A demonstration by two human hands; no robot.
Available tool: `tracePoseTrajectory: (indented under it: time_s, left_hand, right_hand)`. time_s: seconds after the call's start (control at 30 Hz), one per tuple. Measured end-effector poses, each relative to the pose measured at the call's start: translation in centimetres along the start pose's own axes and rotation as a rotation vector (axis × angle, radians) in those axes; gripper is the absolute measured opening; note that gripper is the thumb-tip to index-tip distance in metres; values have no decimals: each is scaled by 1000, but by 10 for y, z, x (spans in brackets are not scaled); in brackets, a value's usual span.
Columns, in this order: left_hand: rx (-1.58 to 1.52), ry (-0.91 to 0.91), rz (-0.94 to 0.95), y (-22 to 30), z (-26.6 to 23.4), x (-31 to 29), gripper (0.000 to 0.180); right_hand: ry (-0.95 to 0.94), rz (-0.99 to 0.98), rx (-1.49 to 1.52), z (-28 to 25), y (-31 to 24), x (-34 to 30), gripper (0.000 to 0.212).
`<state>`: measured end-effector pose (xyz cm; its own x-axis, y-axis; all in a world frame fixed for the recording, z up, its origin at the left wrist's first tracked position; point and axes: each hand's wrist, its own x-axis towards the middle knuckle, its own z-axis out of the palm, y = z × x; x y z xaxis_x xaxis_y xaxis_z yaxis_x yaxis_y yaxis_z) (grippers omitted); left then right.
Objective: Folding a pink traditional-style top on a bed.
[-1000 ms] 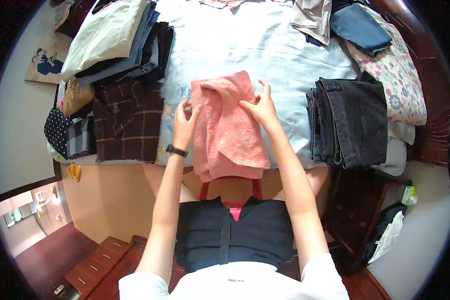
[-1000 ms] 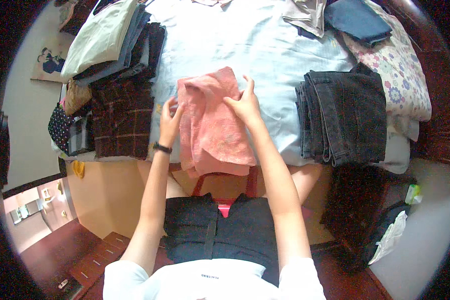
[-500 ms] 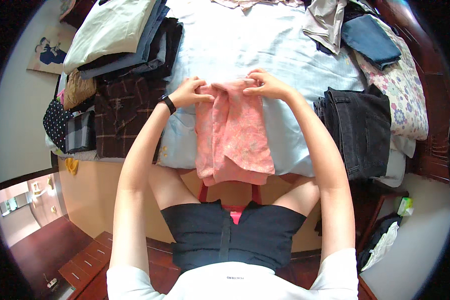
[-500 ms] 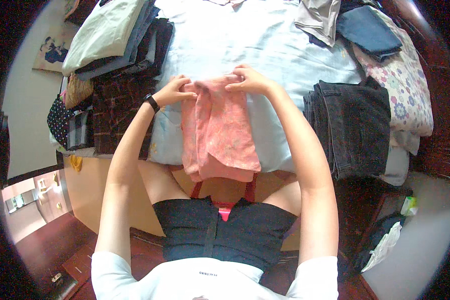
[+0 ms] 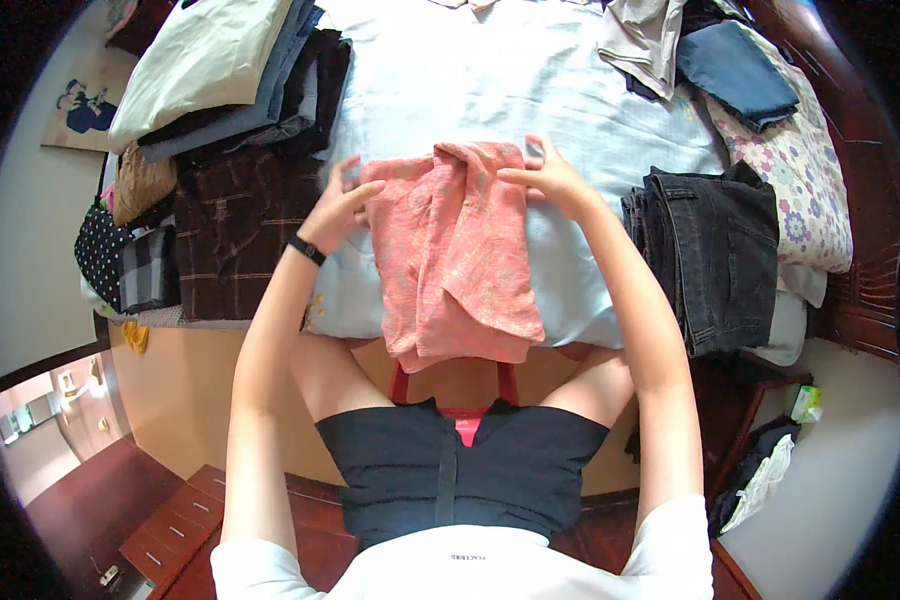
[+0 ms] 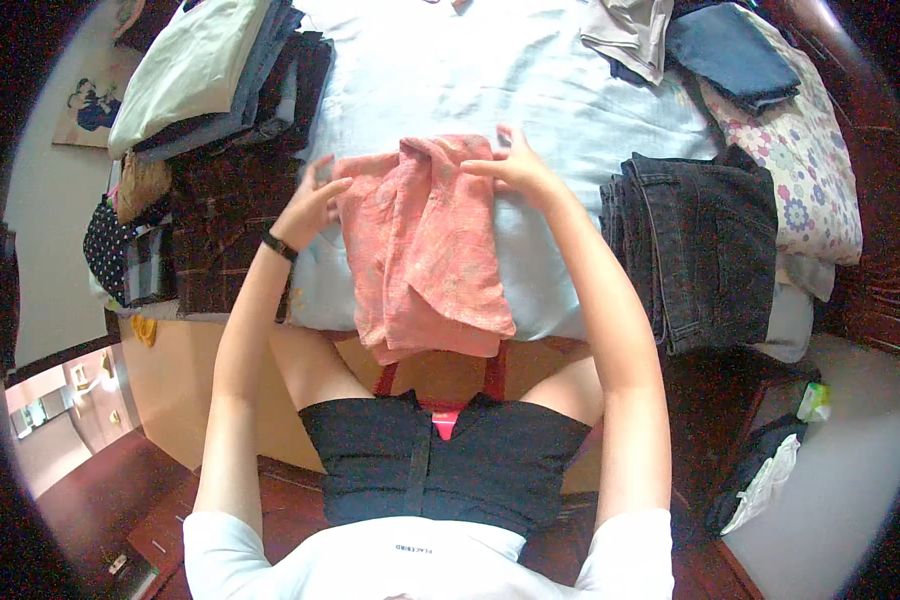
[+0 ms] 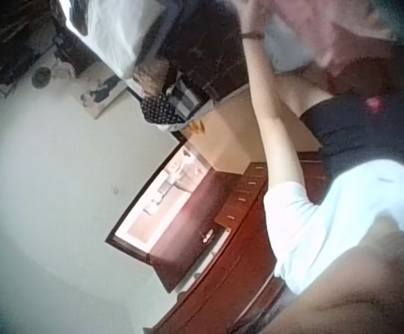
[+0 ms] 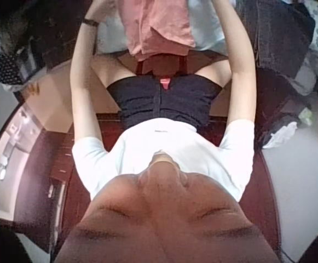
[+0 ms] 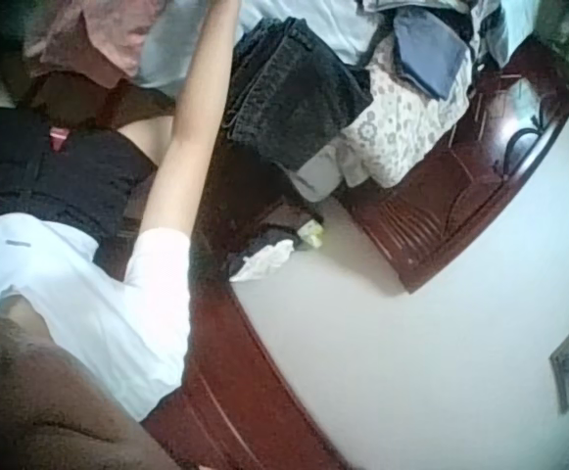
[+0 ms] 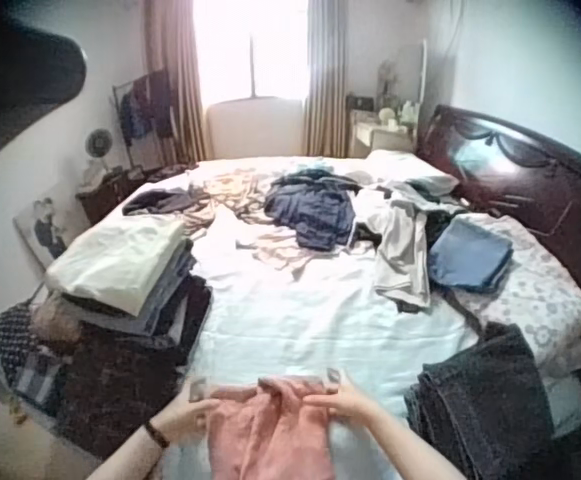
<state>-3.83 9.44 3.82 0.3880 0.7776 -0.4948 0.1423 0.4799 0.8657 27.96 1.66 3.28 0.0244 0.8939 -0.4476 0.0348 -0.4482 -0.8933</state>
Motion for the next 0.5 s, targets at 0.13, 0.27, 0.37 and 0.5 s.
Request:
tracePoseTrajectory:
  time_s: [0.13,0.27,0.37,0.5]
  left_hand:
    - [-134,-167,-292,-18,4,-35,51]
    - [147,-238,-175,-2,25,-53,37]
    - [134,-232,96,51,37,-64,35]
    - [202,-282,595,145,32,-94,27]
  right_hand:
    - [-329,333,177,15,8,-29,56]
    - [-282,185,-105,39,-4,-54,55]
    - [-143,-83,-259,24,-55,-71,59]
    - [30,-527,-122,-2,-142,-115,41]
